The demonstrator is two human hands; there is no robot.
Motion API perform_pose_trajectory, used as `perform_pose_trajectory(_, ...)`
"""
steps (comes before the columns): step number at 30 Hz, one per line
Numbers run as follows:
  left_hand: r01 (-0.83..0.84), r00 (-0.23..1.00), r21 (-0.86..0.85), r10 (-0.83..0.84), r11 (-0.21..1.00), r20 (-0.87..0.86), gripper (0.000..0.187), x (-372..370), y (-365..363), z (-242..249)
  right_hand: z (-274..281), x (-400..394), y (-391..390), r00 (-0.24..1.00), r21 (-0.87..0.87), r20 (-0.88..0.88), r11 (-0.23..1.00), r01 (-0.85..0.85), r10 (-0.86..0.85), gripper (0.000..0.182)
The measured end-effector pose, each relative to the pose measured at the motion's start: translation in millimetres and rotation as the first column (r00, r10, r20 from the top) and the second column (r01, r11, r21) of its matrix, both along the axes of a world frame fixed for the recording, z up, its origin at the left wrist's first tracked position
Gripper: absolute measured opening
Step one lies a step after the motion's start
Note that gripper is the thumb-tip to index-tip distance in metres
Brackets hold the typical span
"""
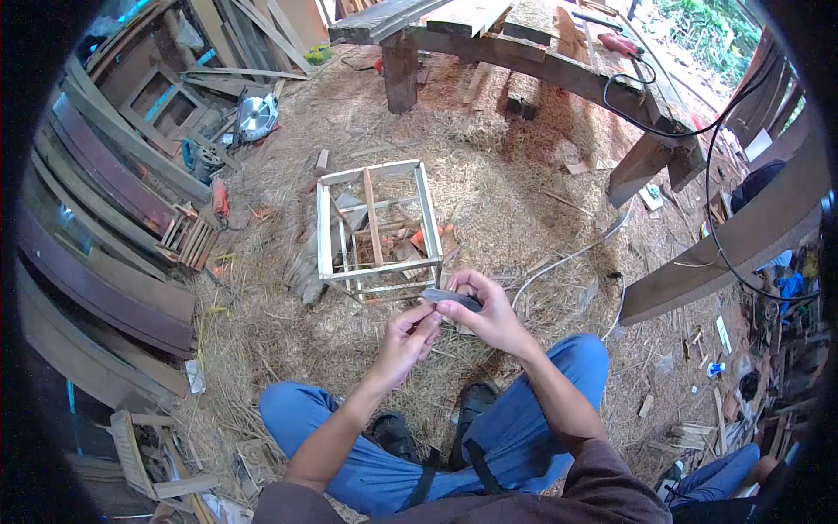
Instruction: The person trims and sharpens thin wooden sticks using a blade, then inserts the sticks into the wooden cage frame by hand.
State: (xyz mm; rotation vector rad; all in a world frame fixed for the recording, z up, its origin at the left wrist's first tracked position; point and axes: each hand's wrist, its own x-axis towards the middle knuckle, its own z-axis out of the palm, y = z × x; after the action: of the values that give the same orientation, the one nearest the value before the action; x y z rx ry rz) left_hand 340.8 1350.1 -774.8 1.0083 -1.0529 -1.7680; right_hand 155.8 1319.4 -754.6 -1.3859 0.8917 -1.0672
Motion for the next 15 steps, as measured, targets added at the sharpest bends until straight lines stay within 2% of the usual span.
perform_pose_trajectory(1,-0.003,1.000,0.002,0.003,1.000,-0.005,0.029,0,0,-1,0,0,1,1.000,0.019,0.021,1.000,-0.005,0.004,0.032)
perform_pose_trajectory(4,0.010,1.000,0.011,-0.010,1.000,-0.007,0.031,-1,2,2,-2,-4,-1,0.998,0.020,-0.070,1.000,-0.002,0.004,0.030)
perform_pose_trajectory(7,0.035,0.999,-0.026,-0.034,0.999,0.020,0.033,-2,2,11,10,-12,-2,0.998,0.054,-0.047,0.998,0.037,-0.035,0.030)
perform_pose_trajectory(8,0.037,0.999,-0.065,-0.035,0.997,0.033,0.034,-3,2,11,12,-14,-3,0.998,-0.001,-0.021,0.998,0.058,-0.058,0.029)
perform_pose_trajectory(11,0.013,0.997,-0.120,-0.004,0.993,0.076,0.034,-3,3,8,11,-29,-13,0.986,0.045,-0.048,0.986,0.159,-0.157,0.022)
perform_pose_trajectory(12,0.001,0.996,-0.130,0.011,0.992,0.092,0.034,-2,2,7,8,-33,-18,0.969,-0.050,-0.074,0.971,0.233,-0.236,0.025)
perform_pose_trajectory(15,-0.055,0.992,-0.117,0.068,0.992,0.106,0.034,0,-2,6,5,-35,-22,0.963,-0.060,0.045,0.961,0.269,-0.267,0.028)
